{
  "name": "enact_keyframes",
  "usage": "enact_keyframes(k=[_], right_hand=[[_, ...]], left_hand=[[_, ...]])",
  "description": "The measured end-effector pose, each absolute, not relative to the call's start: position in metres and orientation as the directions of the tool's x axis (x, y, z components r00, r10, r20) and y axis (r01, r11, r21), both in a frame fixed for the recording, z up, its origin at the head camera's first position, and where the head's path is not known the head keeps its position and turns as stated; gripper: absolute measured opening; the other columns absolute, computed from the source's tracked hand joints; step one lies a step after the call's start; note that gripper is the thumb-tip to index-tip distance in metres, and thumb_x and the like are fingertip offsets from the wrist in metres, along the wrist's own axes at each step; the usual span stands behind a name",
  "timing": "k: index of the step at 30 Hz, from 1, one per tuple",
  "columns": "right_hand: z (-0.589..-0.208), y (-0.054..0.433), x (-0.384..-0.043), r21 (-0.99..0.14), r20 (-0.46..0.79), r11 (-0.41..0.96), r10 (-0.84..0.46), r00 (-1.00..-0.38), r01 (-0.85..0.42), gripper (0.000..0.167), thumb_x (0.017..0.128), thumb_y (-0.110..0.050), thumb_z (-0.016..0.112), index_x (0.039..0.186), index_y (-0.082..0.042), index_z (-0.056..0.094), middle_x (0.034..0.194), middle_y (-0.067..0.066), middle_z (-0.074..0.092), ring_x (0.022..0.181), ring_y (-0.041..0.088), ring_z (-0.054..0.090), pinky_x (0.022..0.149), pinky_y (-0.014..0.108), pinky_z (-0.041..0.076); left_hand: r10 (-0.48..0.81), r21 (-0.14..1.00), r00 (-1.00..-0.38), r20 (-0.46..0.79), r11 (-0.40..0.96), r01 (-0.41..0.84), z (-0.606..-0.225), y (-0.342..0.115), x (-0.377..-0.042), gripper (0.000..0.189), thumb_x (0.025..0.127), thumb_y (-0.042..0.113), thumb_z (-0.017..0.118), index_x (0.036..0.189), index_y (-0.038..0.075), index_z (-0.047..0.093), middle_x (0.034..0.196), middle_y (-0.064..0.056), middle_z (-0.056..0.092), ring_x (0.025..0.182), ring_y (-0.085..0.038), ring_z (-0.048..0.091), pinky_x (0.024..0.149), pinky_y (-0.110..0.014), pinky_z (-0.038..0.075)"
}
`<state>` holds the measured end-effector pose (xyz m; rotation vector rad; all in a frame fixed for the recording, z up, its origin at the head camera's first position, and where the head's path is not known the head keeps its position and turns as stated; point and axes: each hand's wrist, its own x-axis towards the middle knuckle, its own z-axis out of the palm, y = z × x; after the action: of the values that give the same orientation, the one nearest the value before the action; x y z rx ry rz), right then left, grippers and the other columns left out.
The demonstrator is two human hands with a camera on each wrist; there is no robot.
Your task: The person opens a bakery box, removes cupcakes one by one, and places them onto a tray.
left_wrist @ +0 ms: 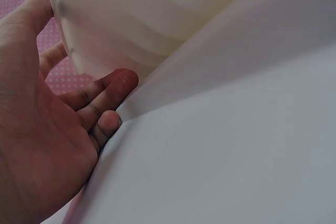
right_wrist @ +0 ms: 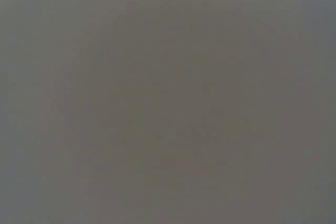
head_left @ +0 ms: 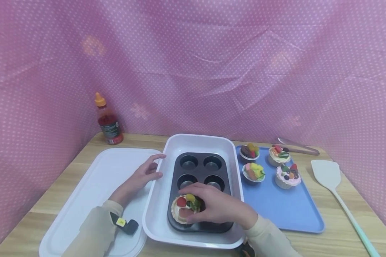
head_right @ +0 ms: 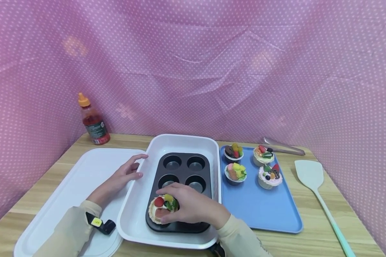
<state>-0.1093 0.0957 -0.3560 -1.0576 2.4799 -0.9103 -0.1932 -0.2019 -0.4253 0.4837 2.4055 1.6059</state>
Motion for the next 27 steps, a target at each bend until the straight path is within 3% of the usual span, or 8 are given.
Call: enact_keyframes(k=[9, 18, 27], right_hand=[[-0.3564, 0.0956, -0.1089, -0.650, -0.030, 0.529, -0.736, -0.677, -0.546, 0.064, 0.083, -0.037, 0.082, 0.141, -0.023, 0.058, 0.139, -0.006, 0.060, 0.125, 0.010, 0.057, 0.108, 0.040, 0.048], [-0.3552, 0.0925, -0.1082, -0.621, -0.082, 0.578, -0.721, -0.688, -0.530, 0.067, 0.081, -0.038, 0.084, 0.142, -0.029, 0.058, 0.140, -0.007, 0.059, 0.127, 0.012, 0.056, 0.109, 0.044, 0.047], [-0.3571, 0.0924, -0.1084, -0.628, -0.096, 0.589, -0.707, -0.701, -0.508, 0.065, 0.081, -0.039, 0.084, 0.140, -0.035, 0.058, 0.139, -0.010, 0.060, 0.128, 0.013, 0.055, 0.109, 0.047, 0.047]], left_hand=[[0.379, 0.918, -0.925, 0.007, 0.363, 0.156, -0.4259, -0.2026, -0.1940, 0.059, 0.100, 0.020, 0.060, 0.153, 0.023, 0.034, 0.128, -0.024, 0.060, 0.120, -0.035, 0.061, 0.107, -0.060, 0.045], [0.348, 0.913, -0.937, -0.017, 0.388, 0.128, -0.4265, -0.2024, -0.1941, 0.058, 0.100, 0.023, 0.060, 0.152, 0.029, 0.036, 0.130, -0.022, 0.060, 0.122, -0.036, 0.060, 0.109, -0.063, 0.043], [0.371, 0.909, -0.929, 0.002, 0.387, 0.157, -0.4260, -0.2031, -0.1943, 0.059, 0.100, 0.022, 0.059, 0.153, 0.025, 0.034, 0.128, -0.024, 0.060, 0.120, -0.035, 0.061, 0.107, -0.062, 0.044]])
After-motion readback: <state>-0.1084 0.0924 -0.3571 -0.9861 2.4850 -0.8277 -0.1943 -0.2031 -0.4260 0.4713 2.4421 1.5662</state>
